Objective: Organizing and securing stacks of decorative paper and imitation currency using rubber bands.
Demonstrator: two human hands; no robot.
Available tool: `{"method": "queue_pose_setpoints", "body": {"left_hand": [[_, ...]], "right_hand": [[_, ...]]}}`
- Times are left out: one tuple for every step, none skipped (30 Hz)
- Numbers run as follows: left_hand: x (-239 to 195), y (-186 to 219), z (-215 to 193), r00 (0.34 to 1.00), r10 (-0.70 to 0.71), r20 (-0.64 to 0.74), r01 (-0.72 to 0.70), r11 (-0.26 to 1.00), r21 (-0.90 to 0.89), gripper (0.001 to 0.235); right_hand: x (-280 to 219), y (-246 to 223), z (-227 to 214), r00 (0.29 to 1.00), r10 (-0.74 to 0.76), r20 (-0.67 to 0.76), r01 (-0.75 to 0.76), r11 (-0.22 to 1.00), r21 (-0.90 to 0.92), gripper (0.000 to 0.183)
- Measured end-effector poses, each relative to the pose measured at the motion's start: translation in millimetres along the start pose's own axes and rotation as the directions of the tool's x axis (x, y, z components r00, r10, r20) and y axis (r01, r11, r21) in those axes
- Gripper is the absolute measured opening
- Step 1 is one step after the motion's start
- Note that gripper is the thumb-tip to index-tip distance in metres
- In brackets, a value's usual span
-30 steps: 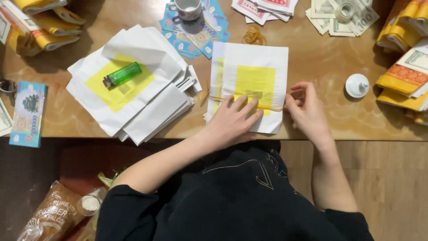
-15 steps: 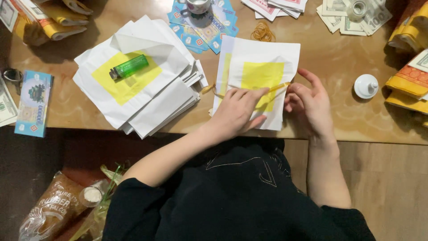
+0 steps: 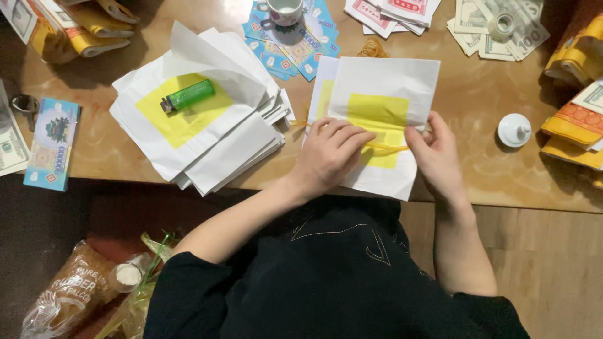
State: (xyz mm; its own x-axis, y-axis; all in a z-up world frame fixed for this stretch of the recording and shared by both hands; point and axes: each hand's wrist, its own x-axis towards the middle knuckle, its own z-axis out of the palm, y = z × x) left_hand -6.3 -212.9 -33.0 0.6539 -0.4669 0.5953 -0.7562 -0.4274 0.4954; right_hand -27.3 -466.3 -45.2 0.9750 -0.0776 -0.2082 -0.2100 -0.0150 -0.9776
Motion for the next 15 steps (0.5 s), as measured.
{"method": "queue_pose_setpoints", "body": {"left_hand": [[2.6, 3.0, -11.4, 1.000, -0.001, -0.002, 0.001, 1.000, 0.003, 0.038], [5.1, 6.1, -22.7, 0.998, 0.002, -0.059, 0.000, 0.999, 0.040, 0.041], [6.9, 10.2, -33.2, 0.993, 0.007, -0.114, 0.002, 0.997, 0.073, 0.044], [7.5, 10.3, -41.9, 0.993, 0.006, -0.114, 0.003, 0.997, 0.074, 0.044], [8.6, 10.0, -50.7, 0.985, -0.036, -0.169, 0.036, 0.999, -0.005, 0.047], [9.6, 9.9, -59.7, 0.972, -0.082, -0.219, 0.064, 0.994, -0.086, 0.050], [8.1, 8.6, -59.9, 0.972, -0.079, -0.221, 0.061, 0.994, -0.085, 0.050], [6.5, 7.4, -60.1, 0.950, -0.200, -0.242, 0.156, 0.970, -0.187, 0.047], [4.6, 6.3, -60.3, 0.914, -0.320, -0.248, 0.245, 0.925, -0.290, 0.043], [4.0, 3.7, -54.5, 0.914, -0.318, -0.250, 0.243, 0.926, -0.291, 0.043], [3.7, 1.2, -48.4, 0.883, -0.449, -0.134, 0.318, 0.784, -0.533, 0.037], [3.6, -1.3, -42.1, 0.844, -0.536, 0.016, 0.379, 0.575, -0.725, 0.032], [4.7, 4.9, -38.3, 0.845, -0.534, 0.015, 0.376, 0.575, -0.727, 0.032], [6.2, 11.1, -34.7, 0.847, -0.526, 0.075, 0.373, 0.488, -0.789, 0.031], [9.0, 15.3, -32.4, 0.851, -0.509, 0.129, 0.368, 0.402, -0.839, 0.031]], "right_hand": [[-3.7, -8.2, -3.4, 1.000, -0.002, 0.003, 0.002, 1.000, 0.000, 0.036], [-7.4, -16.1, -7.0, 0.999, -0.042, 0.018, 0.041, 0.999, 0.035, 0.038], [-12.7, -23.6, -11.3, 0.996, -0.080, 0.030, 0.078, 0.994, 0.071, 0.039], [-16.5, -28.4, -19.6, 0.996, -0.080, 0.031, 0.077, 0.995, 0.071, 0.039], [-20.1, -33.5, -27.8, 0.996, -0.083, 0.018, 0.081, 0.992, 0.102, 0.041], [-23.8, -38.8, -35.9, 0.996, -0.086, 0.005, 0.085, 0.988, 0.133, 0.043], [-28.7, -41.2, -48.1, 0.996, -0.089, 0.005, 0.088, 0.987, 0.132, 0.043], [-33.6, -43.6, -60.3, 0.988, -0.155, -0.010, 0.156, 0.983, 0.093, 0.047], [-39.0, -46.0, -72.4, 0.975, -0.220, -0.023, 0.221, 0.974, 0.052, 0.050], [-45.3, -46.0, -91.4, 0.975, -0.222, -0.023, 0.223, 0.973, 0.051, 0.050], [-51.9, -46.3, -110.7, 0.954, -0.299, 0.021, 0.300, 0.954, -0.025, 0.045], [-58.3, -46.8, -130.2, 0.926, -0.370, 0.069, 0.376, 0.921, -0.099, 0.042], [-63.5, -46.7, -153.1, 0.926, -0.372, 0.068, 0.378, 0.920, -0.102, 0.042], [-73.9, -45.7, -170.9, 0.921, -0.387, 0.047, 0.390, 0.915, -0.098, 0.042], [-82.2, -43.8, -182.2, 0.912, -0.408, 0.027, 0.409, 0.908, -0.091, 0.042]]}}
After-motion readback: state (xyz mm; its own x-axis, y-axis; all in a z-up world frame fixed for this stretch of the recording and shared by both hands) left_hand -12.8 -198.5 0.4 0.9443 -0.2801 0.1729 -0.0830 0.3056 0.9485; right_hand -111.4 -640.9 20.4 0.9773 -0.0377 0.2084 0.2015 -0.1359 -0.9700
